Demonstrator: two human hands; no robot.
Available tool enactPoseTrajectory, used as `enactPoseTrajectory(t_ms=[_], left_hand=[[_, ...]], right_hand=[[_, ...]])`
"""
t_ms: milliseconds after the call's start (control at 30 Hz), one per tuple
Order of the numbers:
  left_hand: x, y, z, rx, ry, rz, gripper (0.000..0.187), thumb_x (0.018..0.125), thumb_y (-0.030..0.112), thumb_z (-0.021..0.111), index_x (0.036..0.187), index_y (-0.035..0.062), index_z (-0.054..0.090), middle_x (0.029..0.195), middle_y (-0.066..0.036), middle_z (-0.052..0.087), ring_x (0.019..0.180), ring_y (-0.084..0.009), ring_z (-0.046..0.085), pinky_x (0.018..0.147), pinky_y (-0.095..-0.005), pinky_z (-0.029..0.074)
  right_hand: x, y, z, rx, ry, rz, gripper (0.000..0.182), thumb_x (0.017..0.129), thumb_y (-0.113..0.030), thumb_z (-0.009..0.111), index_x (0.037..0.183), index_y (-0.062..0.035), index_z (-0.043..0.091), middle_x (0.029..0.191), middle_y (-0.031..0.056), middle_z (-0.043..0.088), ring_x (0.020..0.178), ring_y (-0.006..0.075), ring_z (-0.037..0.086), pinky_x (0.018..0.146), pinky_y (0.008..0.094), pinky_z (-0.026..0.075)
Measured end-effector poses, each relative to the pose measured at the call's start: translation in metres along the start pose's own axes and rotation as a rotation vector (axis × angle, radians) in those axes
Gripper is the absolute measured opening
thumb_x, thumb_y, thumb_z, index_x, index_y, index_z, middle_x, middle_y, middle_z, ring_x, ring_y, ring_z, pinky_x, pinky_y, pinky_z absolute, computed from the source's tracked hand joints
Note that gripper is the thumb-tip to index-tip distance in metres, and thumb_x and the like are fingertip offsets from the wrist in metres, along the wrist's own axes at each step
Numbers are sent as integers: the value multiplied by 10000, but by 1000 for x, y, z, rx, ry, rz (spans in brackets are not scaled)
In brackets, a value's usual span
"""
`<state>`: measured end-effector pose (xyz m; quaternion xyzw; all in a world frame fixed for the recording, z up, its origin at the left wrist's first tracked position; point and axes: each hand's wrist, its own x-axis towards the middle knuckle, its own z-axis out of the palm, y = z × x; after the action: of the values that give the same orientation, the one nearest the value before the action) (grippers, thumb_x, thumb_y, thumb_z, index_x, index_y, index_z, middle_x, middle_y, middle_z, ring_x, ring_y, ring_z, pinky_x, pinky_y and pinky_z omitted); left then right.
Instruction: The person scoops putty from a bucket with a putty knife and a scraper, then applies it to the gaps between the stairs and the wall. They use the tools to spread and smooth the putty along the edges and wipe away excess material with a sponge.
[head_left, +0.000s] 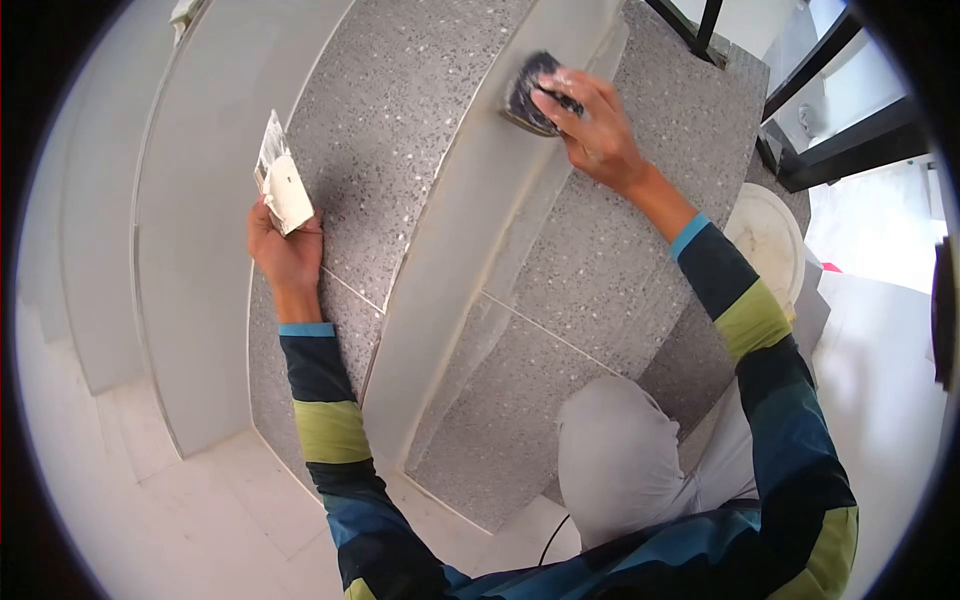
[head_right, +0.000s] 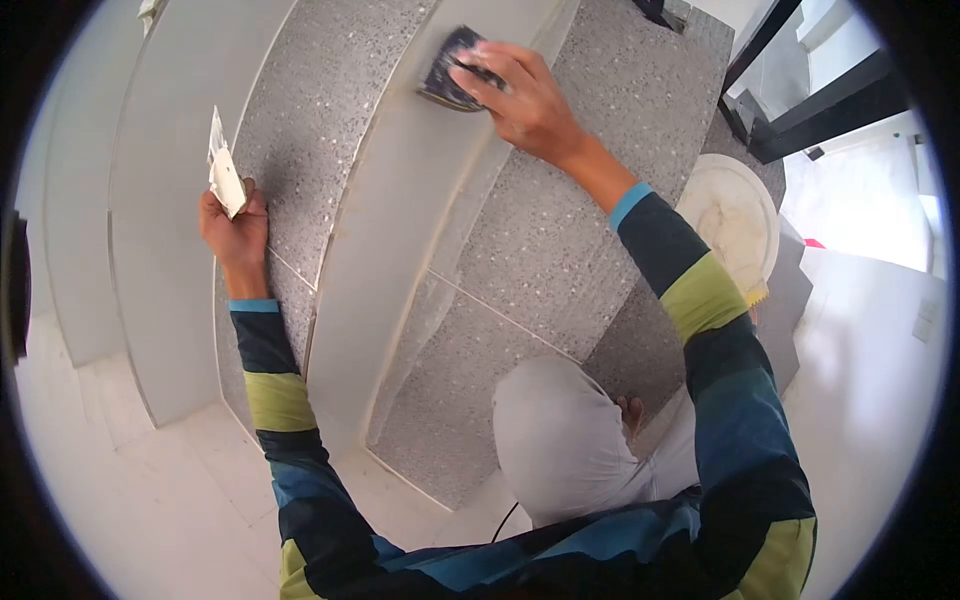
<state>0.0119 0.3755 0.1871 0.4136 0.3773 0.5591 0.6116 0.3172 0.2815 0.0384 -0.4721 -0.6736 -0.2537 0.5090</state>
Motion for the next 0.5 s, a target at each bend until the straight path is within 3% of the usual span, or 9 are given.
enactPoseTrajectory(t_ms=[133, 200, 267, 333, 433, 500], left_hand=[[-3, -1, -6, 56, -53, 3, 205, 832, 99, 364, 900, 9, 535, 720, -24, 469, 612, -129, 375, 525, -256, 331], [4, 5, -3, 11, -39, 17, 211, 841, 109, 359, 909, 11, 533, 726, -25, 473, 615, -128, 377, 528, -257, 334], [2, 2, -6, 13, -76, -1, 226, 854, 121, 351, 944, 10, 527, 733, -27, 478, 621, -129, 383, 539, -260, 341], [2, 0, -7, -21, -29, -9, 244, 866, 137, 348, 980, 6, 518, 736, -27, 478, 625, -130, 389, 549, -264, 347], [7, 2, -16, -65, -172, -15, 264, 872, 154, 352, 1009, 5, 521, 781, -34, 522, 628, -130, 407, 564, -264, 358], [8, 2, -17, -81, -183, -15, 264, 871, 153, 352, 1008, 5, 522, 782, -34, 528, 624, -129, 407, 567, -266, 359]], right_hand=[[1, -14, 5, 63, 35, 31, 498, 633, 94, 586, 1099, -81, 602, 1100, 69, 564, 1053, 261, 503, 895, 361, 440], [-33, -7, 3, 8, -123, 133, 475, 644, 76, 585, 1095, -72, 600, 1074, 81, 568, 1024, 266, 514, 874, 370, 449], [-36, -9, -4, 150, -161, 197, 442, 654, 19, 592, 1088, -61, 598, 1073, 100, 566, 985, 280, 530, 854, 377, 456], [2, -24, -24, 230, 32, 377, 415, 658, -35, 599, 1073, -46, 603, 1050, 126, 578, 939, 300, 556, 831, 378, 465], [81, -27, -51, 194, 7, 233, 348, 706, -100, 590, 1041, -7, 604, 1043, 154, 593, 960, 284, 573, 795, 345, 479], [124, -44, -64, 38, -252, 209, 166, 649, -85, 519, 790, -3, 555, 731, 150, 518, 691, 332, 501, 617, 422, 402]])
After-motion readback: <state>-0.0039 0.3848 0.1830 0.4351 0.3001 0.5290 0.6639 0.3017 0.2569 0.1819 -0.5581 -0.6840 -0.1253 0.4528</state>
